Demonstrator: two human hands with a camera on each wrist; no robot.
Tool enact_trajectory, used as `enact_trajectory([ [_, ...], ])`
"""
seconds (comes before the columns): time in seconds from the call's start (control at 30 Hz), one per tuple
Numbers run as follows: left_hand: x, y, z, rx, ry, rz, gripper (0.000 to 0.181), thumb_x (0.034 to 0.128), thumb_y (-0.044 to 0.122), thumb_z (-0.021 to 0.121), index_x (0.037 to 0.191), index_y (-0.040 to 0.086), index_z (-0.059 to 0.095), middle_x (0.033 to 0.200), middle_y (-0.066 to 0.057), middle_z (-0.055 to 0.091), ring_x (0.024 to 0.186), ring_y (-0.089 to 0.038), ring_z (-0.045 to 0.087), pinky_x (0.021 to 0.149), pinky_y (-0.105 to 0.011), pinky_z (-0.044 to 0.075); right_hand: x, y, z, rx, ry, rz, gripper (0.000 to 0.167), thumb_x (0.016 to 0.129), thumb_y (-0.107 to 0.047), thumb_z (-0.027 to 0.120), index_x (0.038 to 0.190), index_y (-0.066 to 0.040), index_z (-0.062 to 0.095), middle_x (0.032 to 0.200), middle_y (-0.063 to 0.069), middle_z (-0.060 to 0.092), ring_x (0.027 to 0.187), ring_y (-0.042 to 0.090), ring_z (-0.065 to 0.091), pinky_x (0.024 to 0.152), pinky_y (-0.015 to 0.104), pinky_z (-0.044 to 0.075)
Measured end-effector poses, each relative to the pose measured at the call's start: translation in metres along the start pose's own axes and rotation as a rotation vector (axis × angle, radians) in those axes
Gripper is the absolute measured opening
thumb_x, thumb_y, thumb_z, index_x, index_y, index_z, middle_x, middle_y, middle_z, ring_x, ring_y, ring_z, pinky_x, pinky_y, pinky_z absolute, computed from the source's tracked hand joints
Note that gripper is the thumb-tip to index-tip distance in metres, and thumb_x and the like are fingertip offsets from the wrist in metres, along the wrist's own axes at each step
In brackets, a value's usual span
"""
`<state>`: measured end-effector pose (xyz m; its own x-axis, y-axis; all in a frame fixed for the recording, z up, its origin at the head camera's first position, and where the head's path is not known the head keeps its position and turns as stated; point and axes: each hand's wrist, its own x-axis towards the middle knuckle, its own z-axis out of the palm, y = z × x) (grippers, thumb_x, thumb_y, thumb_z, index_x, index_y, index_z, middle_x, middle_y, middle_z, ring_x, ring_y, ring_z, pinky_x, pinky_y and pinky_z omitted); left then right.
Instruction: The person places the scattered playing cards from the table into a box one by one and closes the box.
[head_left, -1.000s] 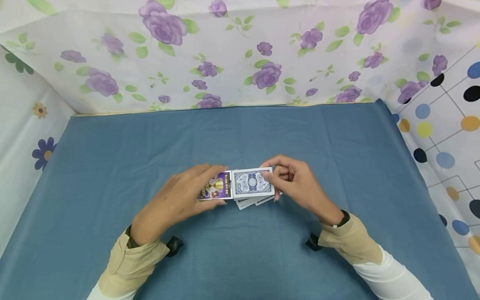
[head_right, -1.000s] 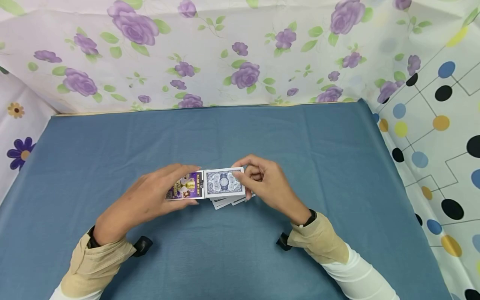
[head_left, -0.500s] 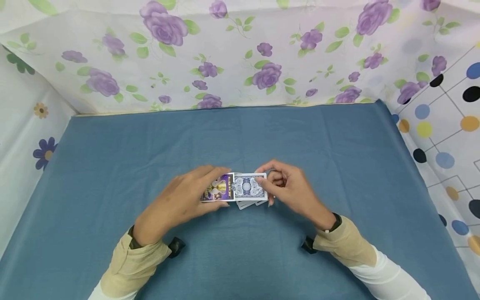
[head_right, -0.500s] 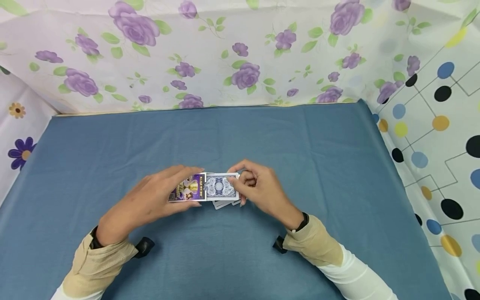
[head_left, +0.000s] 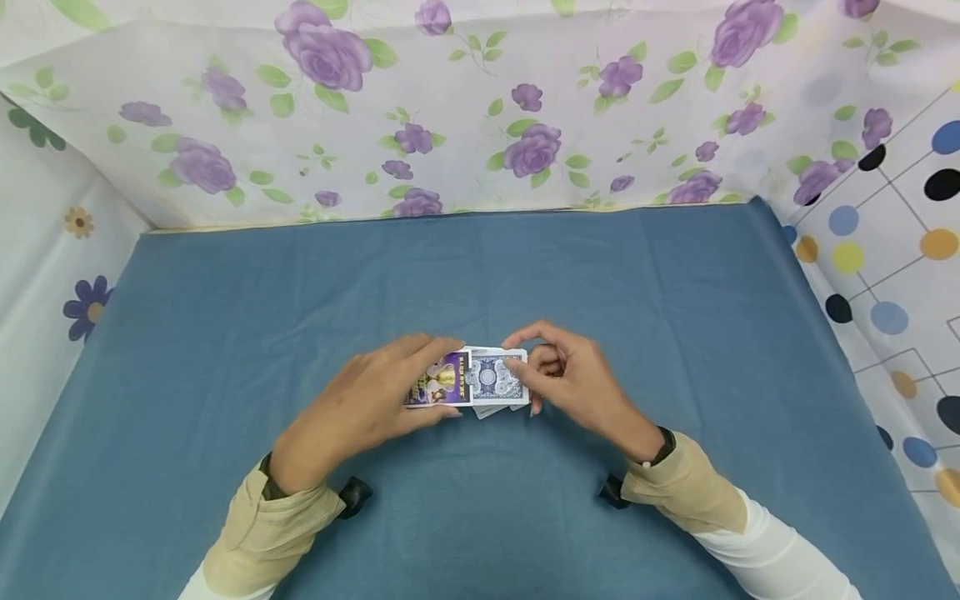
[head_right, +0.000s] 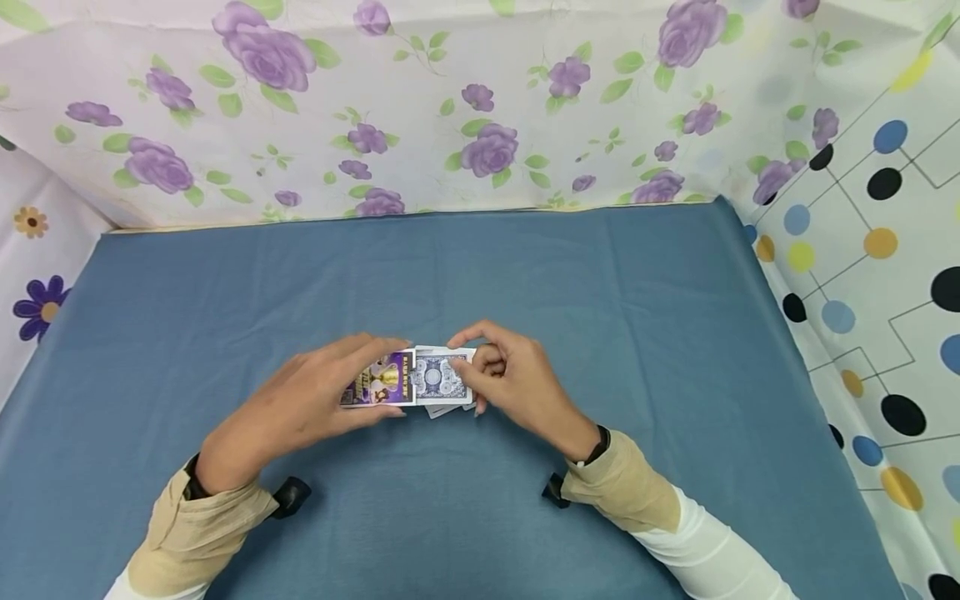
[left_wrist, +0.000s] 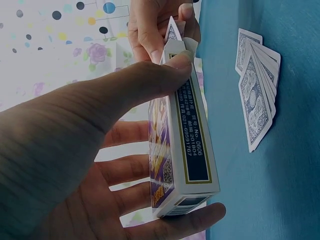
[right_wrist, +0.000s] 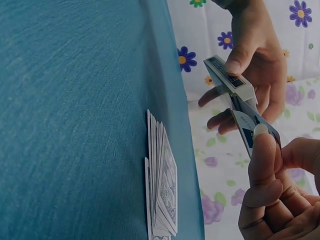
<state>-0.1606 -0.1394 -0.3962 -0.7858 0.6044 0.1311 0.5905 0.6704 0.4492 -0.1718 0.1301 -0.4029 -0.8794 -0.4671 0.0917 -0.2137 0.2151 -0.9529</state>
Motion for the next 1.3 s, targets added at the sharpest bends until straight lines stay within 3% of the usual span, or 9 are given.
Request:
enact_trajectory([
  [0.3, 0.0, 0.0, 0.003, 0.026, 0.015, 0.037, 0.069, 0.0847, 0.038, 0.084, 0.143, 0.016, 0.054, 0.124, -0.008, 0.065, 0.099, -0.018, 0.064, 0.075, -0.037, 0.054, 0.002, 0.007, 0.002, -0.005, -0.037, -0.018, 0.025, 0.099, -0.001, 0.063, 0.124, -0.001, 0.062, 0.063, 0.013, 0.059, 0.048, 0.02, 0.057, 0.051, 0.044, 0.052],
  [0.47, 0.001, 0.001, 0.003, 0.019, 0.019, 0.034, 0.07, 0.0843, 0.039, 0.084, 0.143, 0.015, 0.054, 0.124, -0.009, 0.065, 0.098, -0.018, 0.064, 0.074, -0.037, 0.054, 0.003, 0.022, -0.001, 0.027, -0.078, 0.004, 0.026, 0.103, -0.01, 0.059, 0.129, -0.011, 0.061, 0.065, 0.017, 0.06, 0.05, 0.03, 0.058, 0.051, 0.045, 0.052],
  [0.6, 0.002, 0.001, 0.003, 0.017, 0.02, 0.039, 0.07, 0.0846, 0.04, 0.083, 0.143, 0.014, 0.054, 0.124, -0.009, 0.065, 0.098, -0.018, 0.064, 0.074, -0.037, 0.054, 0.003, 0.03, -0.003, 0.065, -0.108, 0.02, 0.026, 0.105, -0.017, 0.058, 0.131, -0.017, 0.059, 0.066, 0.015, 0.061, 0.051, 0.03, 0.059, 0.052, 0.045, 0.052],
  [0.77, 0.002, 0.001, 0.003, 0.017, 0.002, 0.027, 0.069, 0.0858, 0.04, 0.082, 0.144, 0.017, 0.054, 0.124, -0.008, 0.064, 0.097, -0.017, 0.063, 0.075, -0.036, 0.053, 0.001, 0.029, -0.001, 0.064, -0.123, 0.018, 0.03, 0.104, -0.012, 0.059, 0.134, -0.015, 0.057, 0.064, 0.01, 0.06, 0.052, 0.025, 0.06, 0.051, 0.044, 0.052],
  [1.0, 0.001, 0.004, 0.004, 0.016, 0.003, 0.03, 0.07, 0.0847, 0.039, 0.083, 0.144, 0.017, 0.054, 0.121, -0.007, 0.065, 0.094, -0.016, 0.063, 0.073, -0.036, 0.053, 0.0, 0.008, 0.002, 0.041, -0.127, 0.007, 0.031, 0.102, 0.0, 0.057, 0.132, -0.004, 0.057, 0.062, 0.015, 0.058, 0.052, 0.028, 0.059, 0.051, 0.041, 0.053],
  [1.3, 0.001, 0.006, 0.005, 0.021, -0.005, 0.028, 0.068, 0.085, 0.04, 0.083, 0.142, 0.016, 0.055, 0.121, -0.007, 0.065, 0.094, -0.016, 0.062, 0.072, -0.036, 0.053, -0.002, 0.002, 0.006, 0.041, -0.117, 0.012, 0.029, 0.101, 0.0, 0.059, 0.13, -0.001, 0.058, 0.062, 0.015, 0.059, 0.052, 0.026, 0.059, 0.05, 0.043, 0.053],
])
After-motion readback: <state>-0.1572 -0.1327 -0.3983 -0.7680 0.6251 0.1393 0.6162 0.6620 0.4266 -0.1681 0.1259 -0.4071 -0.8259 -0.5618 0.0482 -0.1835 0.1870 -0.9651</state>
